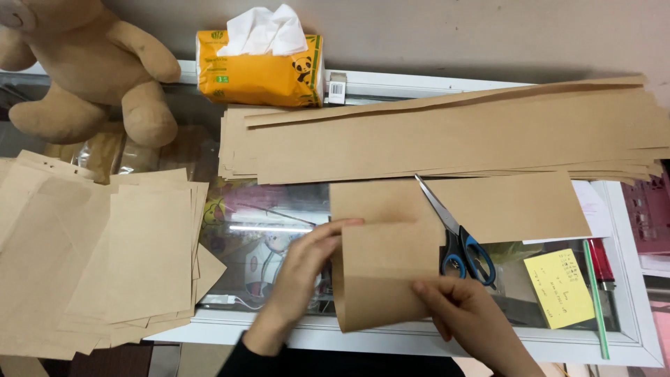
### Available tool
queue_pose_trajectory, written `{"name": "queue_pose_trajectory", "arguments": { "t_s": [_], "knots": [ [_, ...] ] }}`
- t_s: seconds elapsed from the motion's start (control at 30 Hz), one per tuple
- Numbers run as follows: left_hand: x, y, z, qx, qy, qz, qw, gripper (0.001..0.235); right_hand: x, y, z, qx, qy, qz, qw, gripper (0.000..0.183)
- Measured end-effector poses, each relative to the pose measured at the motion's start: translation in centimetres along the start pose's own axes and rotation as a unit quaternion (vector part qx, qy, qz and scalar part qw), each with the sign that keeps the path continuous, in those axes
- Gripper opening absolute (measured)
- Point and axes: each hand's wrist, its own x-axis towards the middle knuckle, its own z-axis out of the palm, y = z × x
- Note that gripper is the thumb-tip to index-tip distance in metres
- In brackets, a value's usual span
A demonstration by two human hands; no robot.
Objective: The person folds and cuts brown paper sheets into smaller rectangles using scissors. They repeatedly fold the paper, cut along the fold, and place the cut pieces into a growing stack on the left side of the table.
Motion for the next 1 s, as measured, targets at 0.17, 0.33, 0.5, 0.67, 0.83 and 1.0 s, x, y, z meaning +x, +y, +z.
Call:
{"name": "queue_pose_trajectory", "arguments": {
  "t_s": [0.17, 0.33, 0.5, 0.67, 0.83, 1.0],
  "knots": [
    [-1.2, -0.8, 3.7, -0.042, 0.062, -0.019, 0.997, 0.054, 0.6, -1.1, 0.4, 0.044, 0.082, -0.022, 0.995, 0.056],
    [-1.9, 0.5, 4.7, -0.037, 0.06, -0.009, 0.997, 0.075, 0.9, -1.1, 0.3, 0.034, 0.188, -0.007, 0.981, 0.022],
    [-2.2, 1.4, 5.0, 0.02, 0.044, 0.003, 0.999, 0.048, -1.2, -3.4, -1.4, -0.119, 0.377, -0.252, 0.883, 0.052],
    [-2.2, 1.5, 5.7, 0.099, 0.008, -0.006, 0.995, 0.031, -0.7, -5.2, -1.4, -0.217, 0.32, -0.319, 0.865, 0.026],
    [-2.4, 2.0, 5.8, 0.103, -0.002, -0.017, 0.994, 0.031, -0.1, -5.1, -1.1, -0.211, 0.308, -0.317, 0.872, 0.015],
    [-2.3, 1.6, 5.8, 0.126, -0.001, -0.001, 0.992, 0.03, 0.0, -4.9, -1.1, -0.206, 0.303, -0.304, 0.879, 0.01]
  ]
}}
